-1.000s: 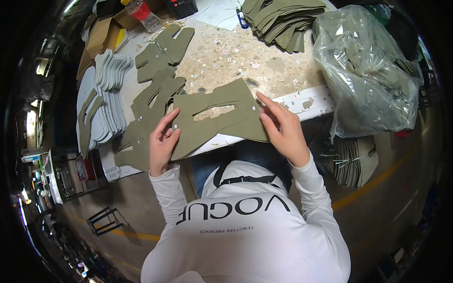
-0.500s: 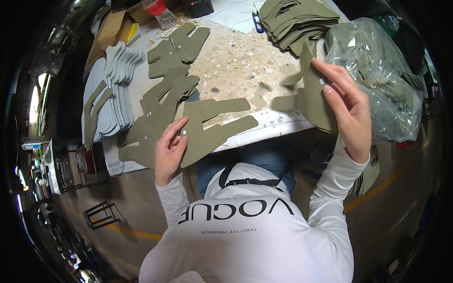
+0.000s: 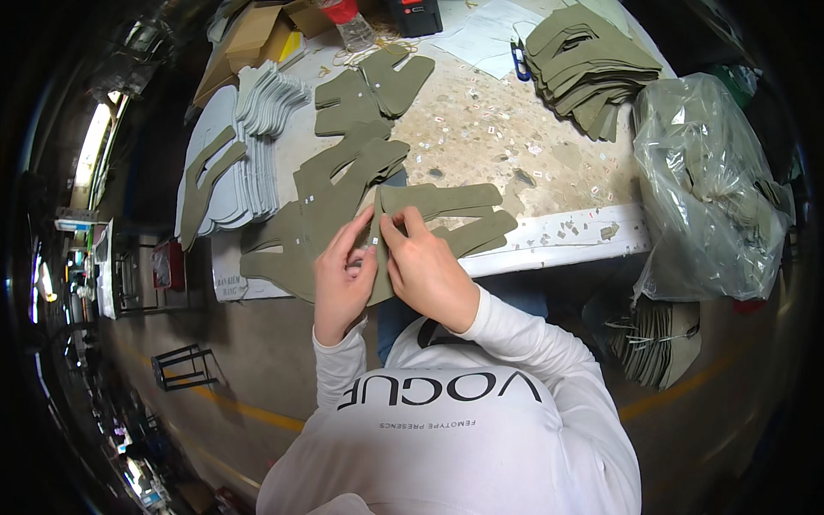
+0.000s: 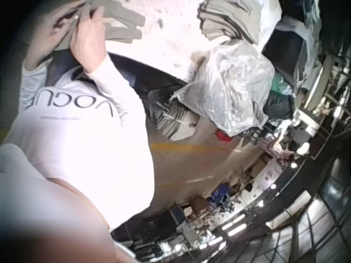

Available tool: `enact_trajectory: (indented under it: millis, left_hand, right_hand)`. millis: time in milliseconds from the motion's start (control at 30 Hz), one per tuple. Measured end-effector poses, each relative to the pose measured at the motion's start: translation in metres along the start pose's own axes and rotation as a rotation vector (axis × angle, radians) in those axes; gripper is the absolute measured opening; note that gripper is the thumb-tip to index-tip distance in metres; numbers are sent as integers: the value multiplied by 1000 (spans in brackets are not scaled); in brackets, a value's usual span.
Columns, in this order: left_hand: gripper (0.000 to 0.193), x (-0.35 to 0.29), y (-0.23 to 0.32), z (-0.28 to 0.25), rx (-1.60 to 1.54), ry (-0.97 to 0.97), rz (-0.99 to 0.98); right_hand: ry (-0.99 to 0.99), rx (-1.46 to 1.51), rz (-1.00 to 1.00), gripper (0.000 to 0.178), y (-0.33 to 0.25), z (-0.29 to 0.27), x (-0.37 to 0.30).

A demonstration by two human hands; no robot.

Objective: The person sorts and stacks olive-green fabric pieces on a worktable. They repeatedly pick up individual pieces, align them, and place them into growing stacks, occasionally moving stacks aside to access more pieces.

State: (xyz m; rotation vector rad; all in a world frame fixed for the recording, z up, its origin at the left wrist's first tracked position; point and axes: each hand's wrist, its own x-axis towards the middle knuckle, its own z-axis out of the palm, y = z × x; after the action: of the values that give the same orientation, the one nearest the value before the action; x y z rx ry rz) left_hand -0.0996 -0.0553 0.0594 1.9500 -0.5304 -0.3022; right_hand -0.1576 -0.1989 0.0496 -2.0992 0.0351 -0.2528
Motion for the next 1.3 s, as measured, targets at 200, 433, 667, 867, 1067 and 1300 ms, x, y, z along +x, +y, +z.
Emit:
enact_trajectory:
  millis: [200, 433, 667, 867, 1067, 1300]
  left_hand:
    - [45, 0, -7, 2, -8, 34, 3]
    - [48, 6, 0, -13, 368, -71, 305]
    - [49, 44, 52, -81, 450, -238, 515]
    - [47, 72, 81, -175, 514, -81, 543]
    - [44, 80, 5, -280, 223, 257, 291]
    - [43, 67, -80, -306, -38, 348, -20]
  right_hand:
    - [-26, 174, -82, 42, 2, -1, 8]
    - [274, 275, 6, 32, 46, -39, 17]
    - [399, 201, 126, 29, 100, -54, 22]
    - [398, 178, 48, 27, 103, -52, 14]
    - [358, 190, 53, 26, 96, -54, 13]
    - [360, 102, 12, 26, 91, -53, 13]
